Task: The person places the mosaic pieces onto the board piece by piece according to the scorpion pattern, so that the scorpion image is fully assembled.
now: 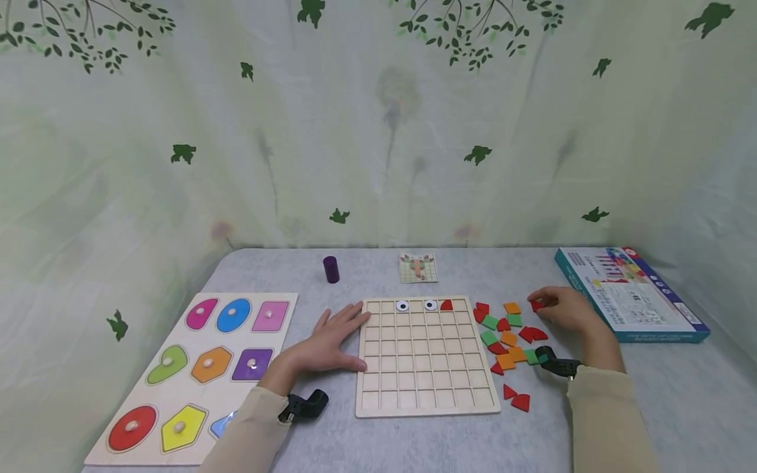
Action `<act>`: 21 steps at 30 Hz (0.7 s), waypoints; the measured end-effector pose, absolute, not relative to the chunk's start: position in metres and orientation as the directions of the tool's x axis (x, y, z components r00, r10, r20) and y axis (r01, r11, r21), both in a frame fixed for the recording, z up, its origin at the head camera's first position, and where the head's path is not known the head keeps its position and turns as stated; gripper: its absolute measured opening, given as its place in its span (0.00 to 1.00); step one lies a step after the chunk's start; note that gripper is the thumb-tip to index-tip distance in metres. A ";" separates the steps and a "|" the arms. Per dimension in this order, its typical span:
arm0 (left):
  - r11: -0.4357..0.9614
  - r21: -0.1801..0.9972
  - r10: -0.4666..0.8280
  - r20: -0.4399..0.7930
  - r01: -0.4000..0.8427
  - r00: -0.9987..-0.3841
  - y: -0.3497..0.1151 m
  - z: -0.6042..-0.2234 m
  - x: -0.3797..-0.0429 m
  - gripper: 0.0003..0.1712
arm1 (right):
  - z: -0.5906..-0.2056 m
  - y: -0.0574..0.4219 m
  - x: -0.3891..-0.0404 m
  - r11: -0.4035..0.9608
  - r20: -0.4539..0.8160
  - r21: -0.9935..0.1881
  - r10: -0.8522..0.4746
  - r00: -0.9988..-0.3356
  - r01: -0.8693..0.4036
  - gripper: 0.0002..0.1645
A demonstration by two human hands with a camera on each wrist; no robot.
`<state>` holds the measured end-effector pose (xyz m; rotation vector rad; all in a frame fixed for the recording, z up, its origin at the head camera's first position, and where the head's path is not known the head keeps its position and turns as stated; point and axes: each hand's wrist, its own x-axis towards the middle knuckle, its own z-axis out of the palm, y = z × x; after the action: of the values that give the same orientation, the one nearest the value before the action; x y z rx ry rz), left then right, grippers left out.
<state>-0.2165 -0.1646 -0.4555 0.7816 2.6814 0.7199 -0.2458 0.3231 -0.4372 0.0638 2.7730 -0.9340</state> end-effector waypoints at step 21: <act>0.732 0.537 0.554 -0.107 0.421 -0.826 -0.164 -0.454 -0.215 0.59 | -0.434 0.321 -0.245 0.752 -0.179 -0.650 -0.015 -0.984 0.107 0.17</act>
<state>-0.2152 -0.1644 -0.4542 0.7677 2.6750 0.7364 -0.2446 0.3210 -0.4342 0.0738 2.7762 -1.0454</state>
